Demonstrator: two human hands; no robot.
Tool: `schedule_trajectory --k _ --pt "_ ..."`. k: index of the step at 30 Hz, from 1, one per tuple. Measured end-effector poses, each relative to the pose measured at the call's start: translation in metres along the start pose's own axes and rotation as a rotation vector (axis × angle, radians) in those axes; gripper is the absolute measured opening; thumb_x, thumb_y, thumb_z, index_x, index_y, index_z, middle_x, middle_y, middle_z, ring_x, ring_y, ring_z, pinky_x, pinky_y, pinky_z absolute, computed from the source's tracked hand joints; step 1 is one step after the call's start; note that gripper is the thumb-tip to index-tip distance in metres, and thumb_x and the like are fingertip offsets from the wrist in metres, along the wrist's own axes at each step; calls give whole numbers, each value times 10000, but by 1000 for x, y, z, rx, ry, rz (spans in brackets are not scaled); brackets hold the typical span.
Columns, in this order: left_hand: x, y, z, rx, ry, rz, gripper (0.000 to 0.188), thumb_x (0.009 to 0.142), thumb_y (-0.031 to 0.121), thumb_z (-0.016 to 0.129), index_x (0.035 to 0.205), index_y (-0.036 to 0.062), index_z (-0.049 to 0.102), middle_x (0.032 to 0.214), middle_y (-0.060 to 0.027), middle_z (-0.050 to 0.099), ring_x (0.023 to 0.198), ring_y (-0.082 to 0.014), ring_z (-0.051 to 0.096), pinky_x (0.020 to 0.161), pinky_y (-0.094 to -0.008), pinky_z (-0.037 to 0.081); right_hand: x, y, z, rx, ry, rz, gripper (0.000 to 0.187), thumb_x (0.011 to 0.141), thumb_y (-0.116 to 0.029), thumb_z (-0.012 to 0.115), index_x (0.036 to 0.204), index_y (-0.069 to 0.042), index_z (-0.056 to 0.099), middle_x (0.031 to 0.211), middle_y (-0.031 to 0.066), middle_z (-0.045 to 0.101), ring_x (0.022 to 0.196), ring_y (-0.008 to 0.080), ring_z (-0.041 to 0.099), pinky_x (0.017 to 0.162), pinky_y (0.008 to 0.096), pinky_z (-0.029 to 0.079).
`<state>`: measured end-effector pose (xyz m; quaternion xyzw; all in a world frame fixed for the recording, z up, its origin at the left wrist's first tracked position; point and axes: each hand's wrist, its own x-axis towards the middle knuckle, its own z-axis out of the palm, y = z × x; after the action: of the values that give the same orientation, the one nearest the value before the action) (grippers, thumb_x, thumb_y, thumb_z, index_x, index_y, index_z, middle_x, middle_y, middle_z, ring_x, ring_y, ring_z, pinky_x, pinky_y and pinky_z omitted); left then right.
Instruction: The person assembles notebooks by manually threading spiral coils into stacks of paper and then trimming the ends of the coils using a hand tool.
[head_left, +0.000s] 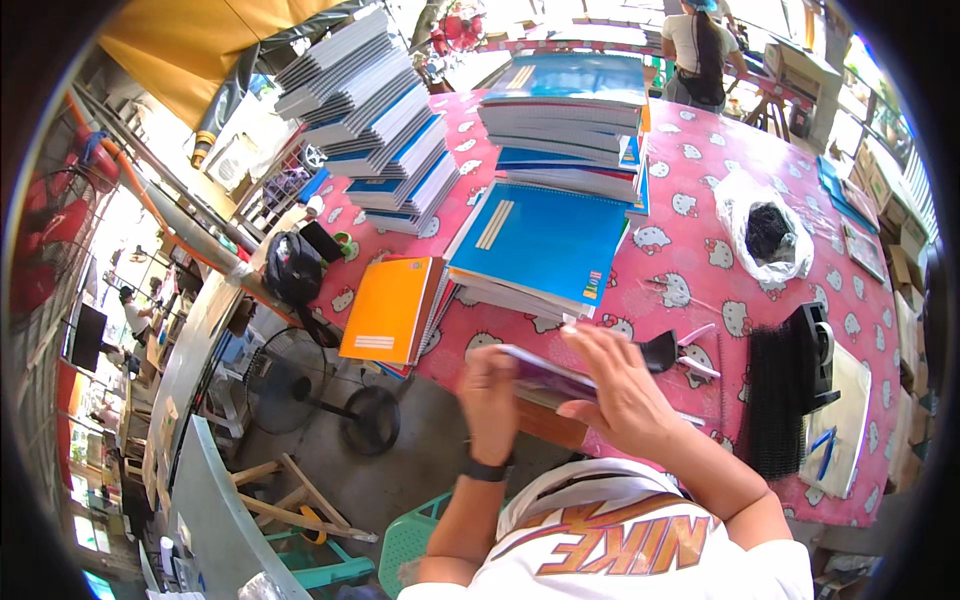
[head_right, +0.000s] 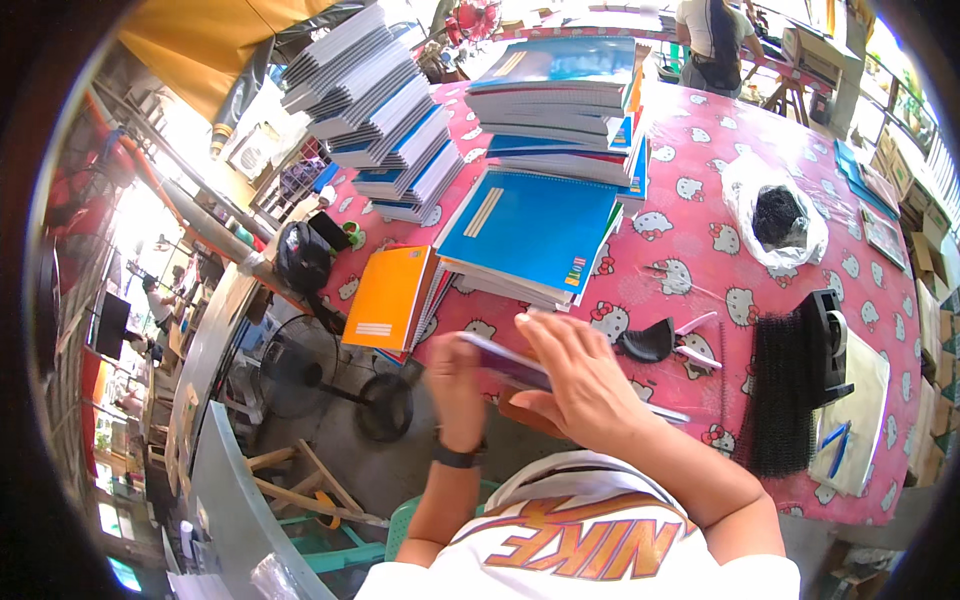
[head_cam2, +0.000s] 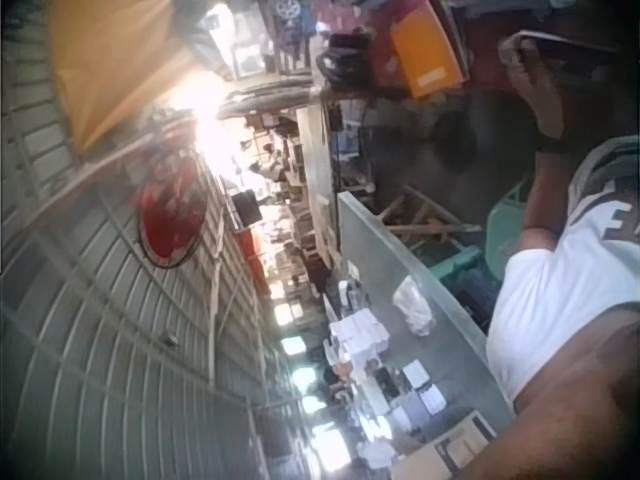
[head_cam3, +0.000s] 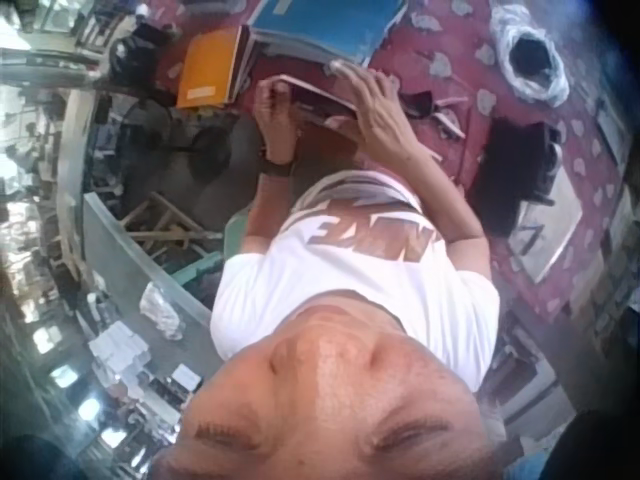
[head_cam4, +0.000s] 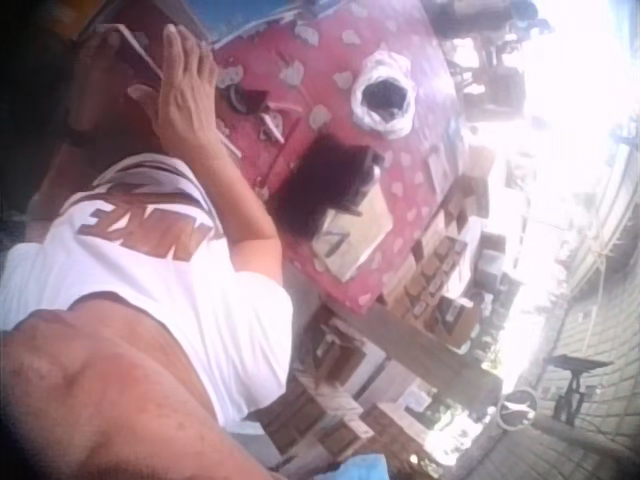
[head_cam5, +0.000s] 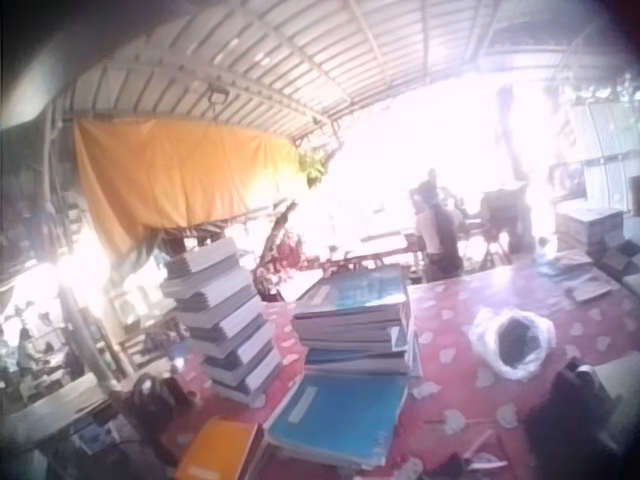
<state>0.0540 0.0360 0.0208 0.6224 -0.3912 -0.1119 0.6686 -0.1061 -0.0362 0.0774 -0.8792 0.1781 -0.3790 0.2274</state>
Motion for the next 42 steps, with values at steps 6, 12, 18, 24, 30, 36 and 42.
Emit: schedule_trajectory --k 6,12,18,24,30,36,42 --pt "62 58 -165 -109 761 401 384 981 343 352 699 87 405 682 -4 352 648 -140 368 619 -279 323 -41 47 17 19 27 101 451 746 -150 676 1155 -59 508 1072 140 567 1011 328 512 890 432 392" --pt "160 52 -192 751 336 568 317 927 195 463 875 -60 643 802 -170 665 719 -248 643 654 -342 467 -70 73 108 -198 -211 188 528 651 -56 674 1161 -112 553 1085 103 558 1019 283 490 868 396 387" --pt "269 -77 -120 834 -314 635 371 897 306 515 663 39 617 599 -165 562 590 -345 583 575 -417 420 -51 94 76 -610 86 374 501 609 13 660 1091 -112 602 1042 83 575 1038 287 482 889 429 376" --pt "315 -244 -193 1142 -298 575 895 716 542 659 1385 63 310 1360 -219 372 1271 -366 326 1045 -474 250 37 40 241 379 -60 756 449 803 -212 673 1197 -40 542 1090 169 606 1024 296 580 868 382 450" --pt "296 -333 -295 76 -755 -643 762 787 381 695 1275 -102 365 1159 -216 546 1095 -297 536 927 -366 418 110 57 404 376 301 926 735 788 -295 687 1352 17 332 1259 239 489 1173 336 476 970 375 379" --pt "244 -280 -312 -230 -602 -906 421 844 273 633 1152 9 519 1094 -151 597 955 -206 607 815 -336 503 76 39 395 718 307 964 821 779 -284 697 1377 65 256 1316 229 432 1238 281 409 1037 365 307" --pt "184 -278 -332 -494 -646 -1249 388 792 182 633 1126 15 525 990 -93 614 915 -221 608 794 -352 512 63 -19 361 737 277 1187 877 741 -324 742 1371 65 272 1335 228 403 1246 286 400 1048 356 296"
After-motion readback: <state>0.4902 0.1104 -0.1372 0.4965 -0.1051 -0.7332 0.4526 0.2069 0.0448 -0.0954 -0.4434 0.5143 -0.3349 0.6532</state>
